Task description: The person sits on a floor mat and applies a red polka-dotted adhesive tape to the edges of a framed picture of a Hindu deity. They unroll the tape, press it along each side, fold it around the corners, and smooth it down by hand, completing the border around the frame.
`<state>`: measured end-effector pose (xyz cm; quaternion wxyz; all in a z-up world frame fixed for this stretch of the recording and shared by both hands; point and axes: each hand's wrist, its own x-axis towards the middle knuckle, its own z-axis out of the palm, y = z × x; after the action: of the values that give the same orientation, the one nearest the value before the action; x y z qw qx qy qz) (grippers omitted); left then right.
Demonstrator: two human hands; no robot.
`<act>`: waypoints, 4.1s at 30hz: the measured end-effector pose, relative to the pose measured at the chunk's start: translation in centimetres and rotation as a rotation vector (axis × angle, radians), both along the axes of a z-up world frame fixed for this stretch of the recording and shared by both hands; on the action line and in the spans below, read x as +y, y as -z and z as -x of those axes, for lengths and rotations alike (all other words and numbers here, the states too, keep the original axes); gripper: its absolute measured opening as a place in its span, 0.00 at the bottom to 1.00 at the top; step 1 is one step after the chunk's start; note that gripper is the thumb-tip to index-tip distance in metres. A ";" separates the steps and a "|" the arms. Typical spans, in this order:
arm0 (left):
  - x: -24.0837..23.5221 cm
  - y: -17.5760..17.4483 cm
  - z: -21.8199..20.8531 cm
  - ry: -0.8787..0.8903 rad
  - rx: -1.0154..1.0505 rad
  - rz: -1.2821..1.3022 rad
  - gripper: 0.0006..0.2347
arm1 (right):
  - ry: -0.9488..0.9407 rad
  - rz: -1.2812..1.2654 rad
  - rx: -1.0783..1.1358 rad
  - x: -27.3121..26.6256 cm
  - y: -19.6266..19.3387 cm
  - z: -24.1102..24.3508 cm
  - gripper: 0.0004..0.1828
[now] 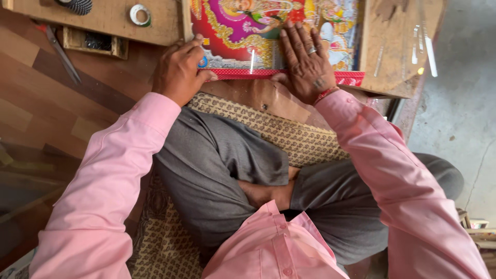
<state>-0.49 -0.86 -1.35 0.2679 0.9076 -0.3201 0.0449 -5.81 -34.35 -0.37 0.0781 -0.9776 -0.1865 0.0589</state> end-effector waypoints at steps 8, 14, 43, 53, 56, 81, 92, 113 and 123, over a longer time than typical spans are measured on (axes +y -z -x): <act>-0.5 0.2 -0.1 -0.029 0.003 -0.079 0.27 | 0.000 0.027 -0.023 0.0 0.6 0.3 0.57; -1.1 -0.3 0.5 -0.069 0.037 -0.119 0.25 | 0.043 0.081 0.025 4.5 -0.3 -0.7 0.62; 1.9 -1.8 -1.6 0.159 0.011 -0.049 0.22 | -0.027 0.189 0.031 9.0 0.8 -3.0 0.57; 2.5 -0.6 -2.1 0.190 0.003 -0.058 0.22 | 0.084 0.242 -0.012 -11.5 -1.1 3.1 0.51; 2.4 -0.5 -2.1 0.182 0.002 -0.060 0.22 | 0.075 0.209 -0.048 -14.3 -1.3 4.6 0.48; -2.1 -3.4 -5.3 -0.430 1.369 0.798 0.12 | 0.679 -2.494 0.019 -14.2 -1.2 6.7 0.27; -10.6 -3.3 6.7 -0.260 1.444 1.099 0.09 | 0.786 -2.556 0.179 -2.8 1.5 8.6 0.14; -15.1 -4.3 11.3 -0.398 0.774 1.508 0.49 | -0.064 -0.472 0.198 -3.4 -29.5 10.5 0.23; -17.3 6.9 14.7 -0.372 1.293 1.325 0.28 | -0.111 -0.087 0.255 -2.1 -22.5 7.1 0.20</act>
<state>-15.15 -18.18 -8.28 0.8434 0.4559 0.1313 -0.2522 -12.88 -36.43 22.10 0.1400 -0.9460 -0.2314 0.1790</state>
